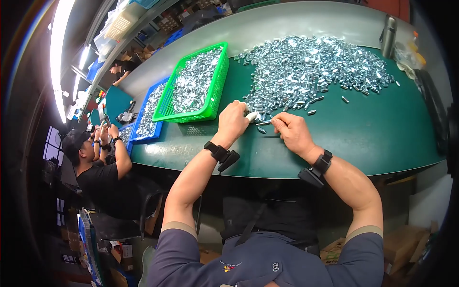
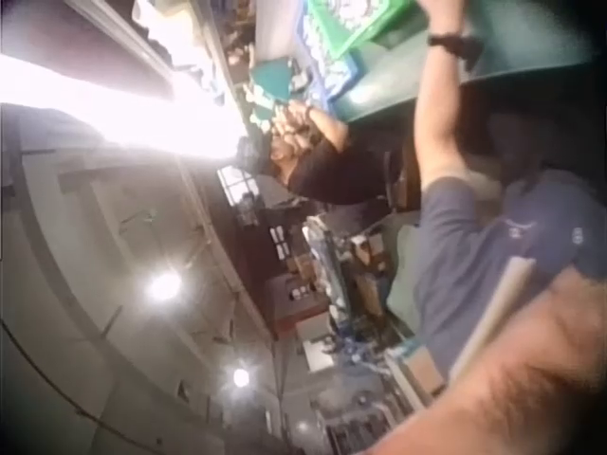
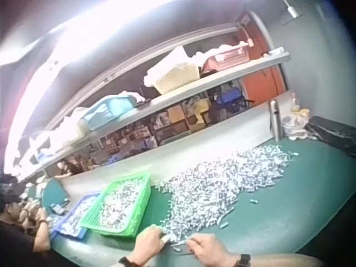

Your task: Inspecting and sorting small metal or electronic components on a production line.

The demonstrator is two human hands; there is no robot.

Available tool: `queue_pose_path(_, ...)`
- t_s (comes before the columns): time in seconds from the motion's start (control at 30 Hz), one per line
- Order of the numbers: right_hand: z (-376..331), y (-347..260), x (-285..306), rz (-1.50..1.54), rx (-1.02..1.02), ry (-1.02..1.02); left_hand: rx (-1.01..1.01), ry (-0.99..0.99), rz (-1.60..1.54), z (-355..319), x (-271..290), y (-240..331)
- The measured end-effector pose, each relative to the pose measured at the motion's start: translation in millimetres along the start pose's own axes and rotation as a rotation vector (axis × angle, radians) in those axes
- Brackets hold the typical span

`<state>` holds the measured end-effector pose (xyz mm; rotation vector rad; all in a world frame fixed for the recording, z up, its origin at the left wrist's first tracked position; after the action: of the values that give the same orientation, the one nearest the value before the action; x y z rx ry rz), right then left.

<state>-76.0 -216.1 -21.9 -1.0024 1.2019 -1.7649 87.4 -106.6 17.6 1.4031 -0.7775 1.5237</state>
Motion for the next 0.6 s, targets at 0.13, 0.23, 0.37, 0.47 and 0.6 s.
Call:
queue_pose_path(0.13, 1, 14, 7, 0.042, -0.015, 0.049, -0.025, 0.044, -0.058, -1, -11, 2)
queue_pose_path(0.23, 2, 21, 13, 0.059, -0.039, 0.074, -0.14, 0.07, -0.171, -18, 1, 20)
queue_pose_path(0.37, 3, 18, 9, 0.059, -0.033, 0.059, -0.178, 0.071, -0.433, -34, 2, 23)
queue_pose_path(0.47, 2, 23, 10, 0.148, -0.078, 0.067, -0.112, 0.053, -0.54, -42, 2, 19)
queue_pose_path(0.6, 2, 24, 4, 0.201, -0.111, 0.022, -0.061, 0.052, -0.659, -48, -2, 12)
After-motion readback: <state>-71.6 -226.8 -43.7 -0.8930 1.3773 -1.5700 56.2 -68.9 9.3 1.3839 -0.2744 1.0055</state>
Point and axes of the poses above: each hand's wrist, its own z-axis towards the middle knuckle, its own x-axis out of the back of the hand, y = z × x, the point moved 8 cm from there along z, towards the middle knuckle, and after that the axes turned 13 degrees about -y, right-handed, at the moved point
